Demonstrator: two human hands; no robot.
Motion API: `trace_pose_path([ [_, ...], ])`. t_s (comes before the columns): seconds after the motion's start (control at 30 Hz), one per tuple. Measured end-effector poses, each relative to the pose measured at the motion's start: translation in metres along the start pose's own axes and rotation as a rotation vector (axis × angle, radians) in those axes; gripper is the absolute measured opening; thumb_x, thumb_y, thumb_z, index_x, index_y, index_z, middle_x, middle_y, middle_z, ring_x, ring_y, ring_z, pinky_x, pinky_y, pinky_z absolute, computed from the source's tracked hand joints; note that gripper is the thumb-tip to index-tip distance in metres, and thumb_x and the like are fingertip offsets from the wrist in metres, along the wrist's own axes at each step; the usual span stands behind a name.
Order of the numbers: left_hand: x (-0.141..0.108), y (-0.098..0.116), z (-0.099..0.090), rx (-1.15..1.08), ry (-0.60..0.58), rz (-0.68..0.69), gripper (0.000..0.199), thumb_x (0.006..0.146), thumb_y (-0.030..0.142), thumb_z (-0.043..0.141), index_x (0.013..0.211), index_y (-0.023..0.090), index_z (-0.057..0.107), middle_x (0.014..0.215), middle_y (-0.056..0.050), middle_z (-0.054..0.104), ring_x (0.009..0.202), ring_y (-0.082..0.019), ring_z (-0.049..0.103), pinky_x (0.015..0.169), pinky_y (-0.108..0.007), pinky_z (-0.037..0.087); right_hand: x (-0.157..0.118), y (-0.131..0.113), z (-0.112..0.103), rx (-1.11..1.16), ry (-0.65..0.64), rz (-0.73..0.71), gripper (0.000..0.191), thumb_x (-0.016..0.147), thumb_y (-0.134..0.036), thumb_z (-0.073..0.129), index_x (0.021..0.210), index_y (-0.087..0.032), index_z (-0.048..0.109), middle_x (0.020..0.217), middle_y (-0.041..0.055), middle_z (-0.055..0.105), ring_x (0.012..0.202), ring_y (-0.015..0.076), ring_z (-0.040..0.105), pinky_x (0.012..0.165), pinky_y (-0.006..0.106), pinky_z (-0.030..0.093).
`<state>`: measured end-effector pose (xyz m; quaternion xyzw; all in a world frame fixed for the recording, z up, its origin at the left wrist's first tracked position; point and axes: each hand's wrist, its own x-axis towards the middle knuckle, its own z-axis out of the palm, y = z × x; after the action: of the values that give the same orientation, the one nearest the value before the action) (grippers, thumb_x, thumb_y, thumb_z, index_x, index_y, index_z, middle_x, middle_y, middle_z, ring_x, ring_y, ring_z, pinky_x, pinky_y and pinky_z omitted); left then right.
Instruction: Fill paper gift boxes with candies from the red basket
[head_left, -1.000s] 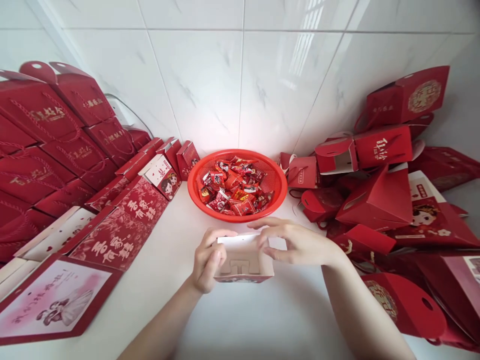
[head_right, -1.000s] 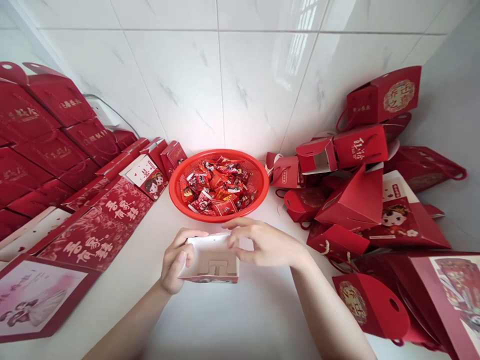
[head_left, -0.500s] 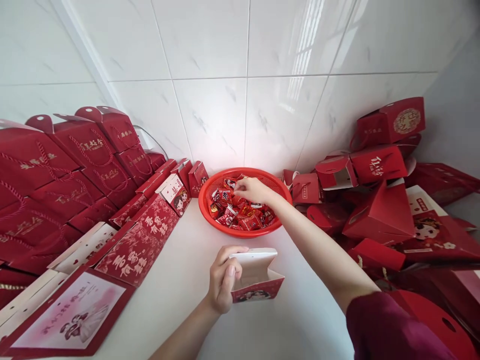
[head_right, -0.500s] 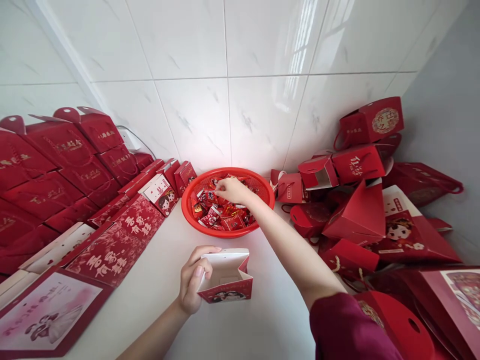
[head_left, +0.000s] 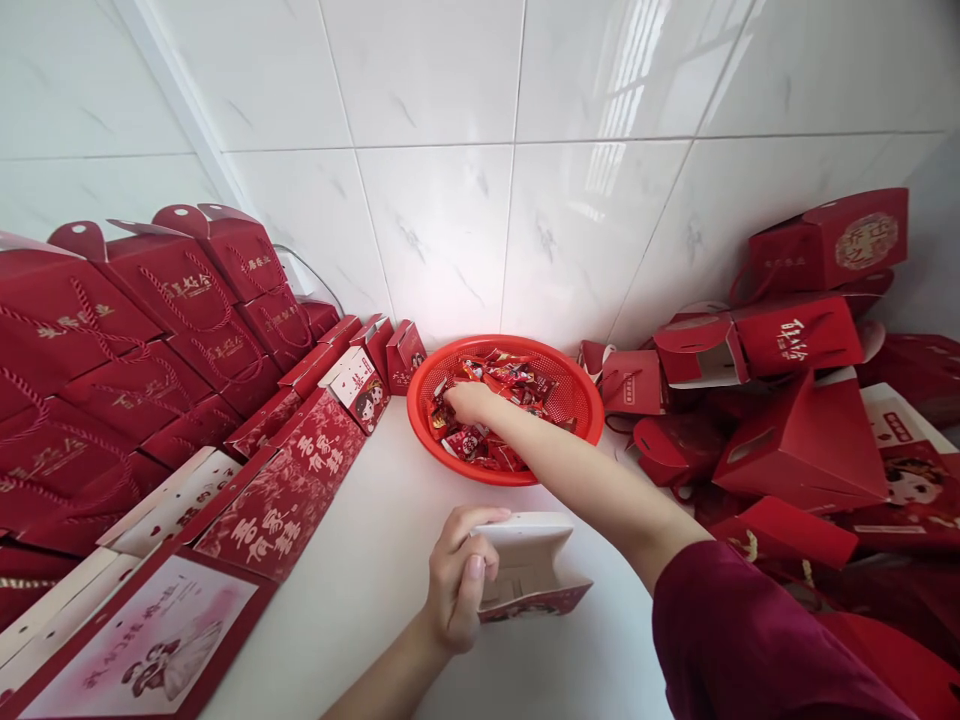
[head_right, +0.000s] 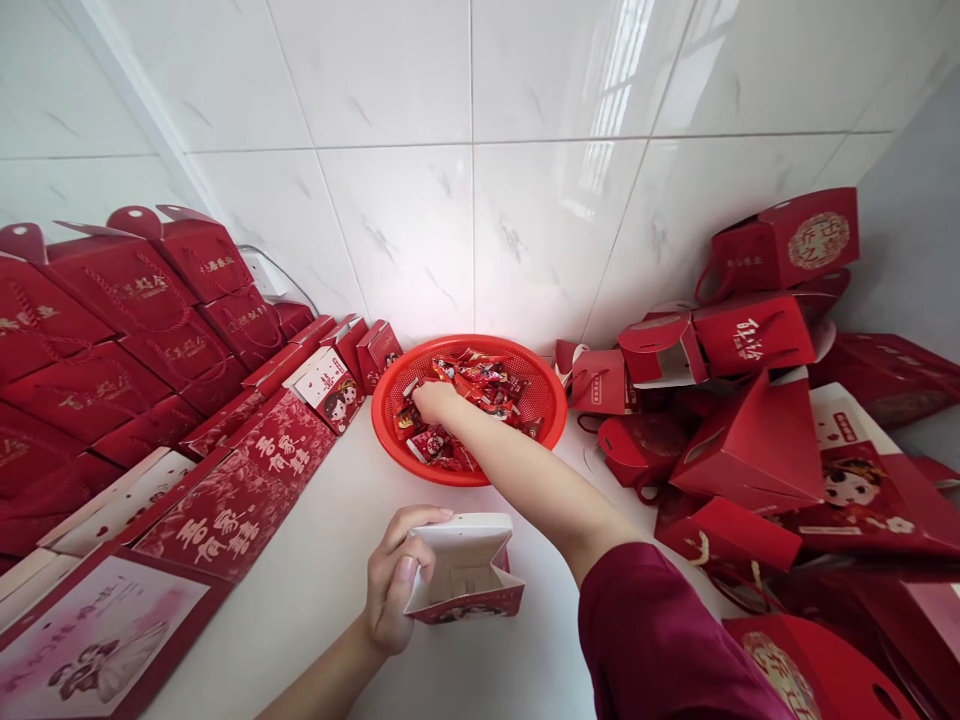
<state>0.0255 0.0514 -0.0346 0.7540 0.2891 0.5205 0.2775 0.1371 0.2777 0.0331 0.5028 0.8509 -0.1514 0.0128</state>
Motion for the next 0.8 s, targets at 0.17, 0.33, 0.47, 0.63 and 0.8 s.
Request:
trace_pose_path([
  [0.17, 0.000, 0.000, 0.001, 0.013, -0.001, -0.007, 0.040, 0.099, 0.030, 0.026, 0.070, 0.018, 0.050, 0.119, -0.013, 0.060, 0.108, -0.027, 0.056, 0.085, -0.041, 0.048, -0.035, 0.024, -0.022, 0.236, 0.064, -0.038, 0.033, 0.089, -0.016, 0.063, 0.121, -0.015, 0.063, 0.106, 0.0110, 0.073, 0.103, 0.0231, 0.068, 0.088, 0.031, 0.053],
  [0.33, 0.000, -0.003, 0.001, -0.003, -0.015, -0.016, 0.040, 0.099, 0.030, 0.025, 0.070, 0.018, 0.050, 0.119, -0.013, 0.059, 0.109, -0.027, 0.056, 0.086, -0.041, 0.048, -0.103, 0.041, -0.022, 0.508, 0.058, -0.078, 0.037, 0.098, -0.022, 0.047, 0.134, -0.018, 0.053, 0.095, 0.0043, 0.075, 0.083, 0.0153, 0.073, 0.069, 0.024, 0.057],
  [0.47, 0.002, -0.003, 0.000, -0.011, -0.017, 0.010, 0.039, 0.099, 0.029, 0.027, 0.070, 0.018, 0.051, 0.120, -0.012, 0.059, 0.108, -0.026, 0.056, 0.086, -0.041, 0.048, -0.168, 0.038, -0.013, 0.704, 0.271, -0.149, 0.033, 0.089, -0.032, 0.063, 0.119, -0.020, 0.066, 0.097, 0.0034, 0.073, 0.087, 0.0187, 0.070, 0.076, 0.030, 0.055],
  [0.63, 0.012, -0.002, 0.004, 0.007, 0.081, 0.064, 0.041, 0.098, 0.027, 0.027, 0.066, 0.018, 0.050, 0.115, -0.010, 0.062, 0.102, -0.025, 0.060, 0.083, -0.039, 0.047, -0.236, 0.027, -0.012, 0.616, 0.465, -0.051, 0.030, 0.086, -0.044, 0.068, 0.107, -0.022, 0.069, 0.094, 0.0019, 0.072, 0.073, 0.0153, 0.063, 0.066, 0.027, 0.050],
  [0.8, 0.035, -0.005, 0.005, 0.060, 0.015, 0.116, 0.041, 0.098, 0.025, 0.029, 0.065, 0.017, 0.052, 0.104, -0.013, 0.064, 0.102, -0.026, 0.061, 0.081, -0.038, 0.049, -0.267, 0.035, -0.025, 0.539, 0.742, 0.004, 0.024, 0.089, -0.041, 0.066, 0.104, -0.023, 0.069, 0.100, 0.0064, 0.067, 0.088, 0.0197, 0.063, 0.075, 0.030, 0.051],
])
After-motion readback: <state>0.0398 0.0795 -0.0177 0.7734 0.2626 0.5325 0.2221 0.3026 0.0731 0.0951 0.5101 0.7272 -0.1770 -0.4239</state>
